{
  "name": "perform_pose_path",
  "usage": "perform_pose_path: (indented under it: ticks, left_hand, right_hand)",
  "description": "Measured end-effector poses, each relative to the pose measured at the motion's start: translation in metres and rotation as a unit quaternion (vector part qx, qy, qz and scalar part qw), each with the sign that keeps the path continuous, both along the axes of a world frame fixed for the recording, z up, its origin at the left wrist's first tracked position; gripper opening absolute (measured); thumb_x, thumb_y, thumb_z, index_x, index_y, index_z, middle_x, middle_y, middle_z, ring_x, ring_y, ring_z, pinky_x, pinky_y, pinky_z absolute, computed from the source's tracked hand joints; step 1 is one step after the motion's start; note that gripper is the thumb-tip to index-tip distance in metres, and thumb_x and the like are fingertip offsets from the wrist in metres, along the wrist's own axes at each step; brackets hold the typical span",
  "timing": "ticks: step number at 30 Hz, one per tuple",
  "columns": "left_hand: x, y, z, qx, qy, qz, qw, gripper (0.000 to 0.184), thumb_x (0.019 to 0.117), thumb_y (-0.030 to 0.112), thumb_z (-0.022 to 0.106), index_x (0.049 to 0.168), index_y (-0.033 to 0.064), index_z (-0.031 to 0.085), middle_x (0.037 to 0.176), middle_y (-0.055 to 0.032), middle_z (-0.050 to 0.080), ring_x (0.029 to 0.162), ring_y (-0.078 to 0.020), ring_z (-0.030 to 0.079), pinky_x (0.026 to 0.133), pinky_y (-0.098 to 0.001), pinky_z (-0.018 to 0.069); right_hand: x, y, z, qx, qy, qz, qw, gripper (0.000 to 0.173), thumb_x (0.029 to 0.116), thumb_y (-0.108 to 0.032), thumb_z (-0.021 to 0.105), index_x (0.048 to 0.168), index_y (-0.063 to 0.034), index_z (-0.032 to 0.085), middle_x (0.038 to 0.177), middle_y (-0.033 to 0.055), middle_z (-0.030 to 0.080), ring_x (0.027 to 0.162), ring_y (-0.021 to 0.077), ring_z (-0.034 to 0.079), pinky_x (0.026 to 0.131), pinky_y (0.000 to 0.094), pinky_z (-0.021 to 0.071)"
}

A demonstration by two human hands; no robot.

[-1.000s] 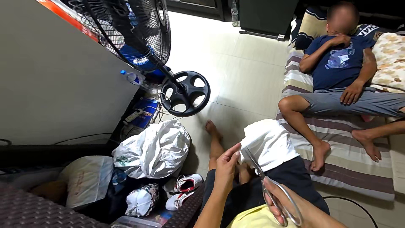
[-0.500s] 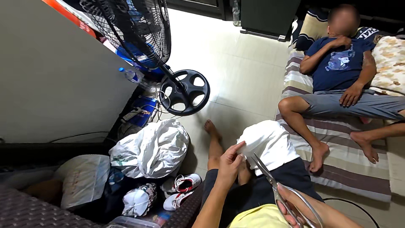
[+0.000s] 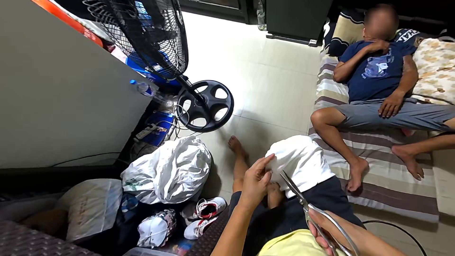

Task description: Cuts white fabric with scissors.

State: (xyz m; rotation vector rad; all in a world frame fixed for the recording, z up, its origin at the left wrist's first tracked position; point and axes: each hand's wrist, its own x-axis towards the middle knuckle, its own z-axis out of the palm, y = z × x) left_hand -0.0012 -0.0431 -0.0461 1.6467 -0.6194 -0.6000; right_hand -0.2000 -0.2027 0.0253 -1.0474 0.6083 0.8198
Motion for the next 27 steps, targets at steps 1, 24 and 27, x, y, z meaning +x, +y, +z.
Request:
perform_pose_path:
  ticks: [1,24,27]
  left_hand:
    - [0.000,0.002,0.004,0.010,0.035,-0.001,0.999,0.044,0.0909,-0.005,0.054,0.134,-0.0037,0.062,0.131,-0.0146,0.065,0.110,-0.0091,0.066,0.093,-0.0234,0.0545]
    - [-0.037,-0.005,0.032,-0.046,0.309,0.165,0.936,0.062,0.0876,-0.014,0.050,0.148,-0.0031,0.045,0.144,-0.0099,0.056,0.077,-0.0046,0.063,0.067,-0.0207,0.0526]
    - [-0.042,-0.006,0.029,-0.054,0.310,0.178,0.932,0.063,0.0862,-0.014,0.051,0.148,-0.0033,0.046,0.141,-0.0096,0.058,0.071,-0.0030,0.059,0.062,-0.0187,0.0488]
  right_hand:
    - [0.002,0.001,0.000,-0.002,0.002,0.005,1.000,0.057,0.0994,-0.070,0.035,0.090,-0.0169,0.055,0.064,-0.0084,0.053,0.055,0.0031,0.056,0.054,0.0189,0.0497]
    - [0.035,0.038,-0.012,-0.027,0.020,-0.053,0.998,0.056,0.1068,-0.059,0.028,0.089,-0.0128,0.055,0.063,-0.0058,0.052,0.053,0.0047,0.055,0.053,0.0195,0.0492]
    - [0.034,0.041,-0.015,-0.030,0.018,-0.069,0.997,0.056,0.1067,-0.059,0.028,0.088,-0.0128,0.054,0.064,-0.0055,0.051,0.053,0.0047,0.055,0.053,0.0194,0.0490]
